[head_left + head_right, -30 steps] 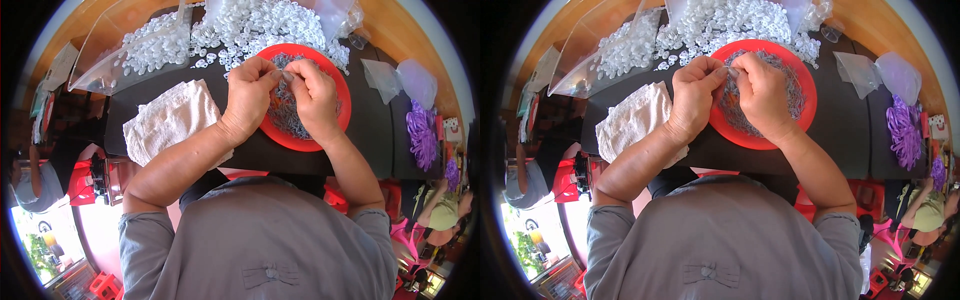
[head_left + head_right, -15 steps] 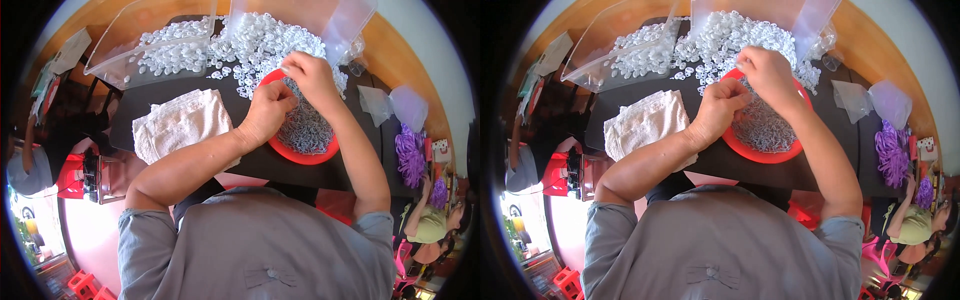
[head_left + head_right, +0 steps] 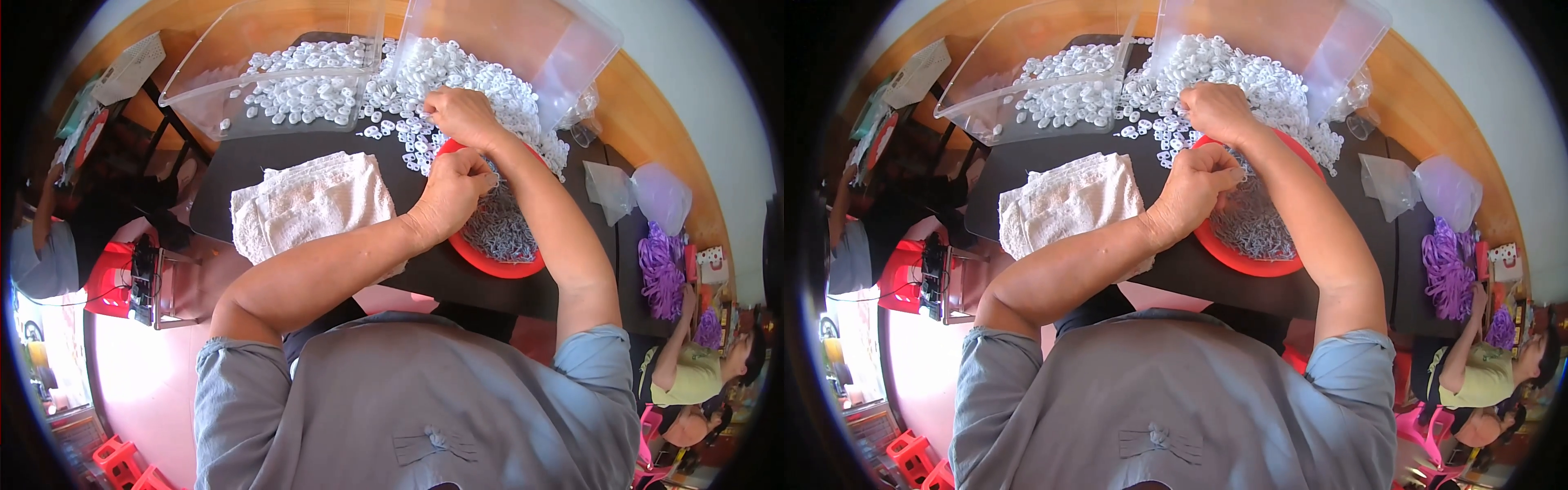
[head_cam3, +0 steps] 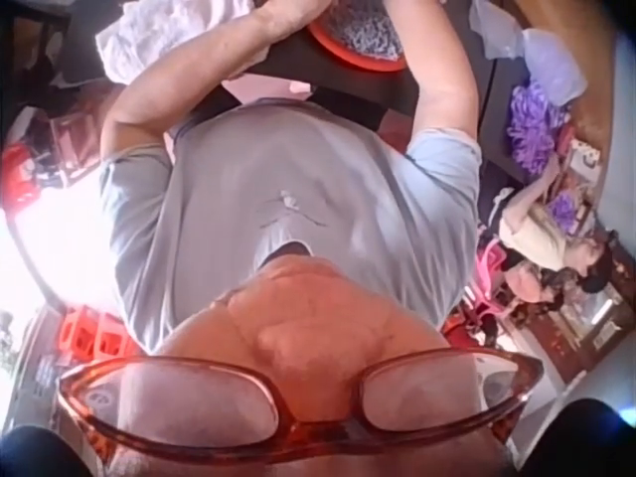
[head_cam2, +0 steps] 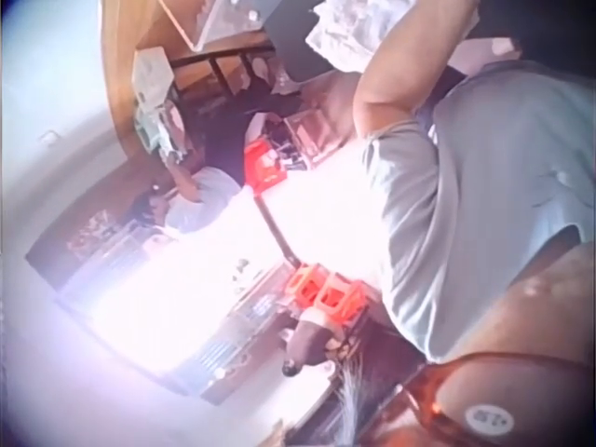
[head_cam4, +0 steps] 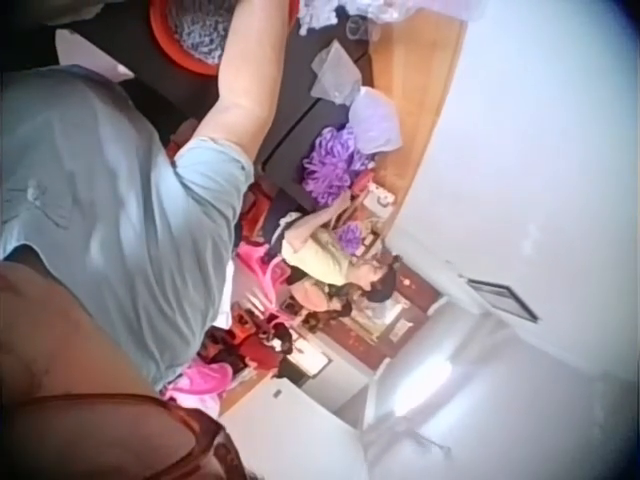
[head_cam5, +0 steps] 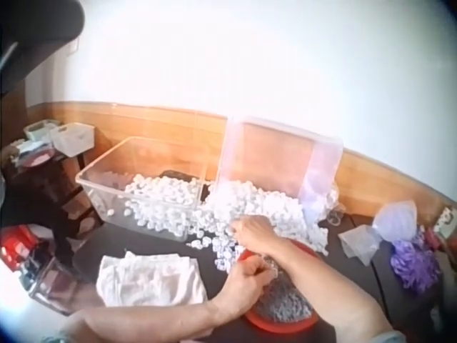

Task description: Manually assembling small white plastic components by attaching metal rings to them.

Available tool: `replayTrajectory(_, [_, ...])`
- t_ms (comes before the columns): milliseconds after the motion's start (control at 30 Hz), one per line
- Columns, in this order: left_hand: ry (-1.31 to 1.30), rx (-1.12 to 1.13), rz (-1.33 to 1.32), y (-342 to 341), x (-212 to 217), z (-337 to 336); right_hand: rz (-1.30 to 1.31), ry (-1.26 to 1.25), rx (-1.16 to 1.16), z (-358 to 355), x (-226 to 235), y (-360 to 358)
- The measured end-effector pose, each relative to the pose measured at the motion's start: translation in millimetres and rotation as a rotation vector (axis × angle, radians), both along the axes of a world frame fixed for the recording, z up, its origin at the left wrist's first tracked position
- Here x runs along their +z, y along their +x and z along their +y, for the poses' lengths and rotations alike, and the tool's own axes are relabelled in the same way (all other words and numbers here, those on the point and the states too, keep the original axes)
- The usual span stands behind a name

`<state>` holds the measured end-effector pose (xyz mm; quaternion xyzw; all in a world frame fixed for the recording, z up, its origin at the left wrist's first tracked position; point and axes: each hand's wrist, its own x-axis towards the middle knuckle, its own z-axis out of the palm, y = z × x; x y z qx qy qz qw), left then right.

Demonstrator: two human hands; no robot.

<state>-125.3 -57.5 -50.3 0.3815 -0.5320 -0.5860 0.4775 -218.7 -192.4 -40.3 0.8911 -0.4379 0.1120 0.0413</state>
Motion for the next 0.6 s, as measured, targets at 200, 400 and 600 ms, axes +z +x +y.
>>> replayTrajectory(200, [-0.016, -0.01, 0.005, -3, -2, 0, -0.062, -0.071, 0.035, 0, -6, -5])
replayTrajectory(400, [0.131, 0.079, 0.252, 7, 12, -1, -0.575, 0.173, -0.024, 37, 26, -56])
replayTrajectory(600, [0.106, 0.208, 0.401, 13, 20, -13, -0.411, 0.36, 0.051, 126, 64, -74])
